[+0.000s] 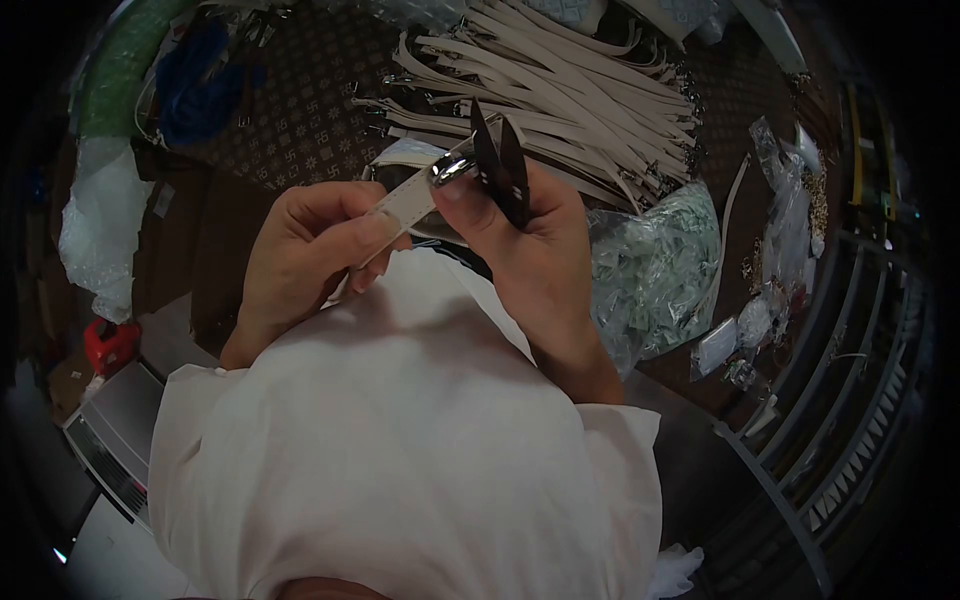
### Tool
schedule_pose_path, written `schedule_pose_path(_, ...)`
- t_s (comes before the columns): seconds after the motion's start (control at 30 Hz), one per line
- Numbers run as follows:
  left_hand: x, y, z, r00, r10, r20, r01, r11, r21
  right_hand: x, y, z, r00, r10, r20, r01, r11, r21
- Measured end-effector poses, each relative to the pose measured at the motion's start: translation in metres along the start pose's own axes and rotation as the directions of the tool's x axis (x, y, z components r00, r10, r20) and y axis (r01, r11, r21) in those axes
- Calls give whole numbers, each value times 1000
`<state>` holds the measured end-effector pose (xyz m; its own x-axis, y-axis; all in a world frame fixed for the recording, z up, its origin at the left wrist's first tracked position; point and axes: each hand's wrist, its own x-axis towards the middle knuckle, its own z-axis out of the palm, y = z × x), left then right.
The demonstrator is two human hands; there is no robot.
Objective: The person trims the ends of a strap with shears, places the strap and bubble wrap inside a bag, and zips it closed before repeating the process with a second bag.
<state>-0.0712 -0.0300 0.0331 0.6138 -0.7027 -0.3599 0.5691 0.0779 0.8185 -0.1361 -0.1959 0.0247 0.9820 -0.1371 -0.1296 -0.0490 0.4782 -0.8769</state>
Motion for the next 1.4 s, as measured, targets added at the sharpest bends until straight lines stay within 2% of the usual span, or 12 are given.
schedule_pose_path(0.13, -1, 2, -1, 999, -35, 5, 35, 990, -135, 1, 0, 2, 999, -19, -38, 19, 1000, 16)
schedule_pose_path(0.2, 0, 0, -2, 999, 33, 39, -34, 999, 27, 2, 0, 2, 999, -16, -42, 17, 1000, 22)
schedule_pose_path(0.73, 7, -3, -8, 999, 46, 16, -48, 993, 105, 3, 4, -3, 999, 17, -40, -20, 997, -73)
schedule_pose_path(0.93, 9, 0, 2, 994, -86, -70, 75, 987, -141, 4, 2, -1, 997, 31, -70, -30, 999, 26)
schedule_pose_path(1.0, 9, -2, 3, 999, 43, 25, -44, 999, 13, 4, 1, 2, 997, 3, -81, -1, 1000, 28)
schedule_pose_path(1.1, 12, -2, -4, 997, 49, 58, -54, 995, 88, 3, 3, -4, 995, 25, -93, -26, 1000, -6)
schedule_pose_path(1.13, 14, -4, -9, 997, 52, 55, -56, 994, 90, 2, 3, -18, 991, 52, -122, -68, 990, -125)
schedule_pose_path(1.2, 21, -13, -22, 976, 162, -145, -159, 987, 27, 2, 9, -50, 986, 67, -150, -103, 964, -243)
schedule_pose_path(1.27, 27, -15, -40, 949, 233, -212, -236, 972, 9, 4, 29, -94, 796, -115, -594, -176, 896, -408)
schedule_pose_path(1.3, 27, -15, -48, 915, 291, -280, -305, 952, -5, 0, 43, -125, 799, -117, -590, -171, 896, -409)
schedule_pose_path(1.37, 28, -14, -53, 900, 315, -301, -313, 948, 55, -6, 71, -177, 730, -377, -570, -244, 635, -733)
schedule_pose_path(1.4, 29, -15, -50, 873, 365, -324, -339, 931, 135, -7, 76, -180, 734, -378, -564, -237, 637, -734)
